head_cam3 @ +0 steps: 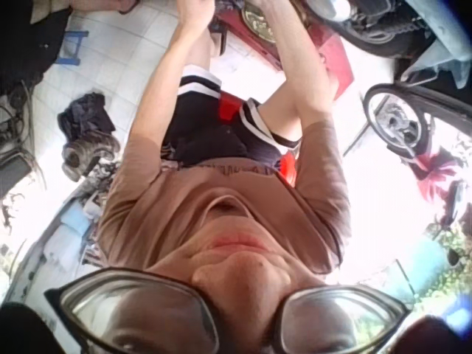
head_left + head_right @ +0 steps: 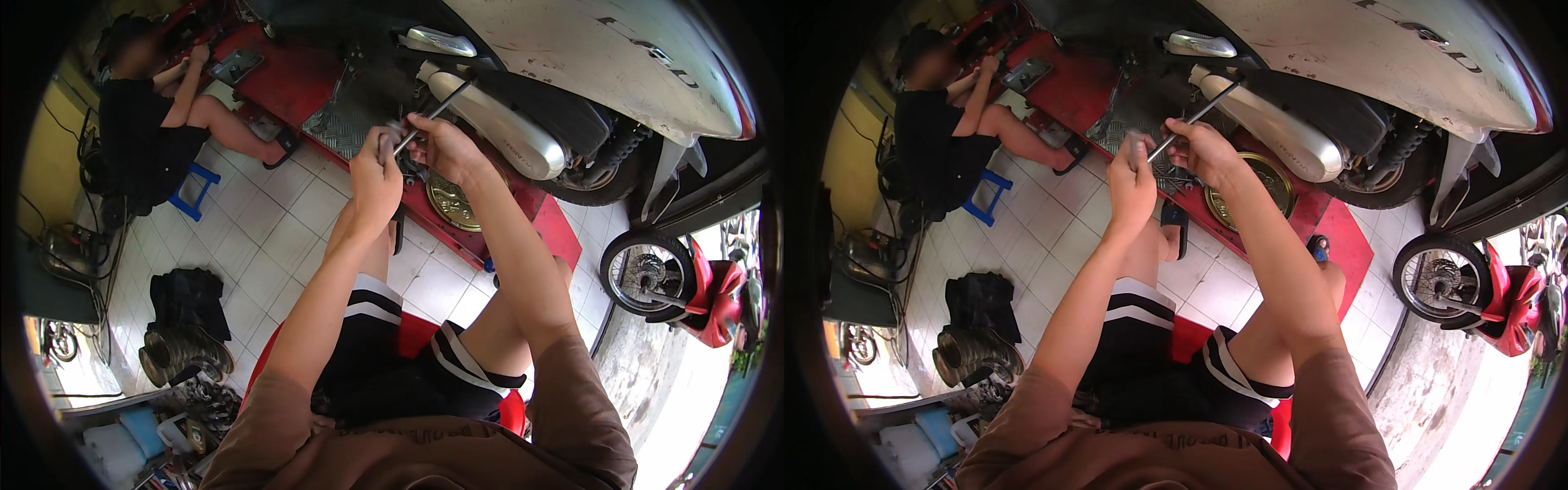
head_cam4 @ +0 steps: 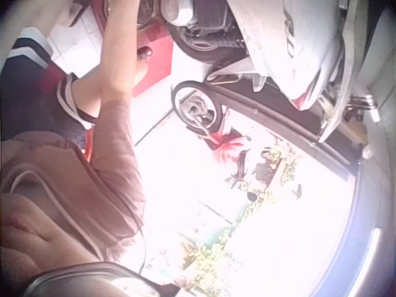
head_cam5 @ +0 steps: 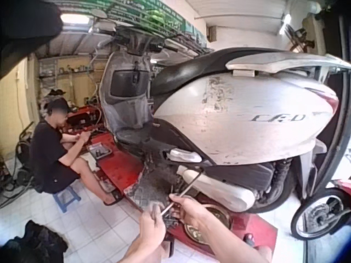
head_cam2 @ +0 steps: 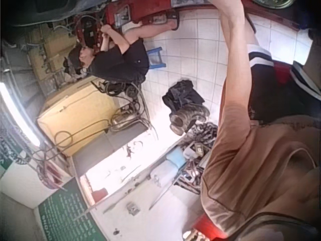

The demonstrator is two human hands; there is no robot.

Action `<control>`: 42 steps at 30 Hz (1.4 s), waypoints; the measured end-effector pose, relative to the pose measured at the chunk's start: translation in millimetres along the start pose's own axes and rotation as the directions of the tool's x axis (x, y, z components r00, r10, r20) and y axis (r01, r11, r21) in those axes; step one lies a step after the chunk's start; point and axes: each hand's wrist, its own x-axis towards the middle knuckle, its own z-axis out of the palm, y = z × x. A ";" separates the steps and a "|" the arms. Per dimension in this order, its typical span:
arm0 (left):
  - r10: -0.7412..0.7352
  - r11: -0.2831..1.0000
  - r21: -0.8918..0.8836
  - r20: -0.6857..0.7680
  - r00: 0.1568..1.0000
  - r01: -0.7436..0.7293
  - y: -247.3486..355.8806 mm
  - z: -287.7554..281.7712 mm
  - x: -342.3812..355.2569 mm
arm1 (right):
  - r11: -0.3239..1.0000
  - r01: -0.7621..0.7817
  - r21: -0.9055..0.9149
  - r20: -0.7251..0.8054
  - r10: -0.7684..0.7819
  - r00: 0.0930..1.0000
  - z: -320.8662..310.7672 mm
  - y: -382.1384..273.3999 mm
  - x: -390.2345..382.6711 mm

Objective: The person uses a T-handle wrench to loosen and tighten bolts on the engine of a white motorcycle. They repeatedly insert the wrench into the engine casing, turn it, and remove it, while a metal pan collects fluid underneath.

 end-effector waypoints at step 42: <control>-0.359 0.930 0.247 0.440 0.823 0.273 23.3 -45.6 -51.0 | 0.968 0.188 0.164 0.224 -0.223 0.949 0.1 26.6 -35.7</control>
